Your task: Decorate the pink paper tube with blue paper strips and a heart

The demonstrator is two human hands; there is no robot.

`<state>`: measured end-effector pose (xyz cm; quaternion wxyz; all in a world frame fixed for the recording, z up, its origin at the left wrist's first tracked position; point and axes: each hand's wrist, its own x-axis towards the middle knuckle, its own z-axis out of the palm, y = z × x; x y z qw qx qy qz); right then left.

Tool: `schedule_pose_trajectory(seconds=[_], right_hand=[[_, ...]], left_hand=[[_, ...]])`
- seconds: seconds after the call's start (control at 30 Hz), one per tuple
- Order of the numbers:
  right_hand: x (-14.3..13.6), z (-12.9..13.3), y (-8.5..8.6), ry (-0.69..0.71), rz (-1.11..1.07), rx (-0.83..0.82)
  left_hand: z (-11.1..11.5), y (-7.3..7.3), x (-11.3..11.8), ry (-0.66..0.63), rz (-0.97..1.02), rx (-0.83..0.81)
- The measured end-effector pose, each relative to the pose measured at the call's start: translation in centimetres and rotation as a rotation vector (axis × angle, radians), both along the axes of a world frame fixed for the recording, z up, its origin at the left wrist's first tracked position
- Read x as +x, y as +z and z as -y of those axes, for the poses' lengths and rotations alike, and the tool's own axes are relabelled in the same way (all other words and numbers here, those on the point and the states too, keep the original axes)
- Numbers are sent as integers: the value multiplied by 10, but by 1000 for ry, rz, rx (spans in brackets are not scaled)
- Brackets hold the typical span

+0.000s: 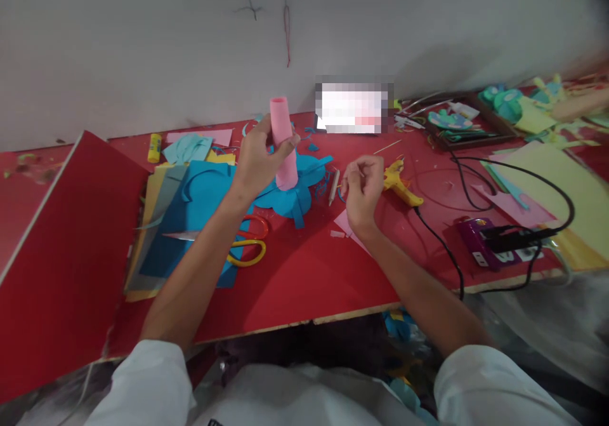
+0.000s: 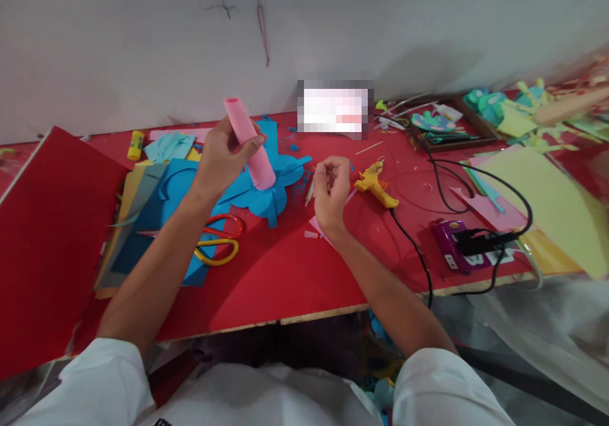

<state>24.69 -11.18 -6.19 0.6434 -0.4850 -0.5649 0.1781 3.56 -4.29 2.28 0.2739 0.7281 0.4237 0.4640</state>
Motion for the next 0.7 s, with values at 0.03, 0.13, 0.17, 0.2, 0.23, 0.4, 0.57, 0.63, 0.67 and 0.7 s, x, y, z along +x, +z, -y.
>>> schedule_pose_trajectory(seconds=[0.03, 0.13, 0.17, 0.2, 0.23, 0.4, 0.57, 0.63, 0.67, 0.7], right_hand=[[-4, 2, 3, -21, -47, 10], [-18, 14, 11, 56, 3, 63], [-23, 19, 13, 91, 30, 76], [-28, 24, 15, 120, 57, 74], [-32, 30, 16, 153, 96, 66], [-54, 57, 10, 374, 349, 244], [-68, 68, 0, 501, 504, 409], [-69, 68, 0, 507, 470, 384], [-69, 67, 1, 501, 454, 360], [-69, 66, 2, 492, 442, 335]], left_hand=[[-1, -1, -1, 4, -50, 28], [-7, -6, -6, 31, -118, 42], [-8, -7, -8, 38, -127, 35], [-9, -8, -10, 43, -131, 28], [-10, -8, -11, 46, -132, 22], [-6, 2, -13, -14, -77, -22], [-1, 12, -14, -63, 28, -58], [-1, 9, -14, -53, 40, -67], [-1, 7, -14, -49, 37, -76], [-1, 4, -14, -48, 30, -84]])
